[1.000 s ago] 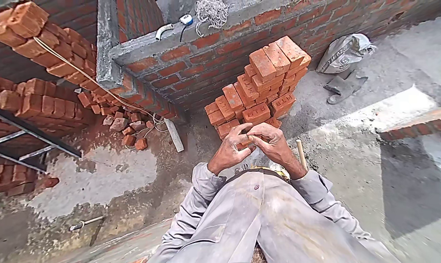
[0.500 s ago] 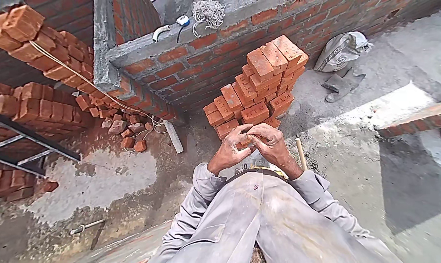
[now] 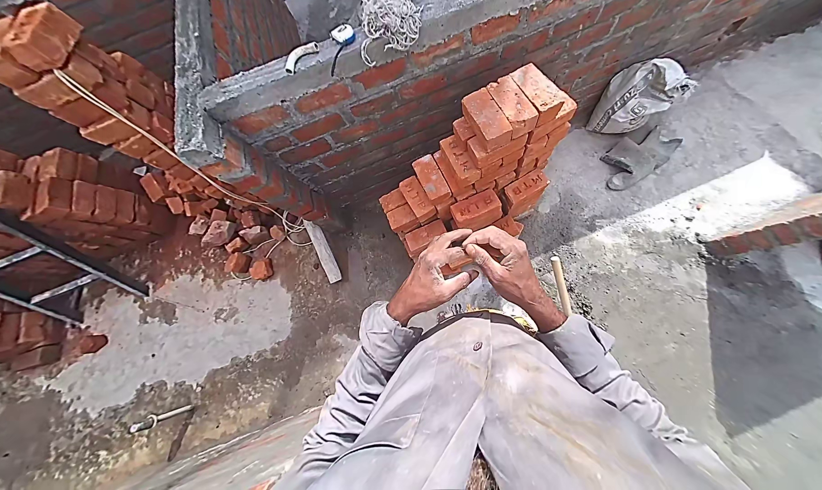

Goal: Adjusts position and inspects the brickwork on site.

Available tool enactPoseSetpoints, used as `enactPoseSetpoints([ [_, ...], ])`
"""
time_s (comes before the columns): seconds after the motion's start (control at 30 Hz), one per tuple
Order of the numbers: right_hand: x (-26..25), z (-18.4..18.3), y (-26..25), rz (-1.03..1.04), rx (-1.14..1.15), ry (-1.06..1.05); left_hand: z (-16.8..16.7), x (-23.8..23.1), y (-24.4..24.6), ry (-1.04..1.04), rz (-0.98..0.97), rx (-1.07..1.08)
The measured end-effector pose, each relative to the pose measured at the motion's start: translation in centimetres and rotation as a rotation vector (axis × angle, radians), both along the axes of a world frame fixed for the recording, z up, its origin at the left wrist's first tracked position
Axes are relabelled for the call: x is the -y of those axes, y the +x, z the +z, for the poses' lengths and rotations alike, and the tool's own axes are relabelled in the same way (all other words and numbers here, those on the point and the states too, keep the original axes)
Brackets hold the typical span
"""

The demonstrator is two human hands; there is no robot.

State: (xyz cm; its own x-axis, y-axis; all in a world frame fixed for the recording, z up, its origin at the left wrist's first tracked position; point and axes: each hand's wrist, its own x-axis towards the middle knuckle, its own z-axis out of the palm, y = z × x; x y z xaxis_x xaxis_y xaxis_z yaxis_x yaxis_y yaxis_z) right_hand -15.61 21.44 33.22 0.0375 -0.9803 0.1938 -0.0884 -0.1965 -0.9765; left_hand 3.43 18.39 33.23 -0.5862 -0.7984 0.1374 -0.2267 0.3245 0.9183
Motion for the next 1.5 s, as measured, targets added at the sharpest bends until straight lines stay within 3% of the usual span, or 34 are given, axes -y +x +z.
enactPoseSetpoints([
  [1.27, 0.1, -0.4, -0.3, 0.033, 0.002, 0.112, -0.8, -0.3, -0.4, -0.054, -0.018, 0.025],
  [1.37, 0.2, -0.3, -0.2, -0.042, -0.01, 0.139, -0.9, -0.3, -0.5, -0.001, 0.002, -0.002],
  [1.5, 0.5, -0.6, -0.7, -0.194, 0.027, 0.205, -1.4, 0.0, -0.6, 0.232, 0.079, -0.158],
])
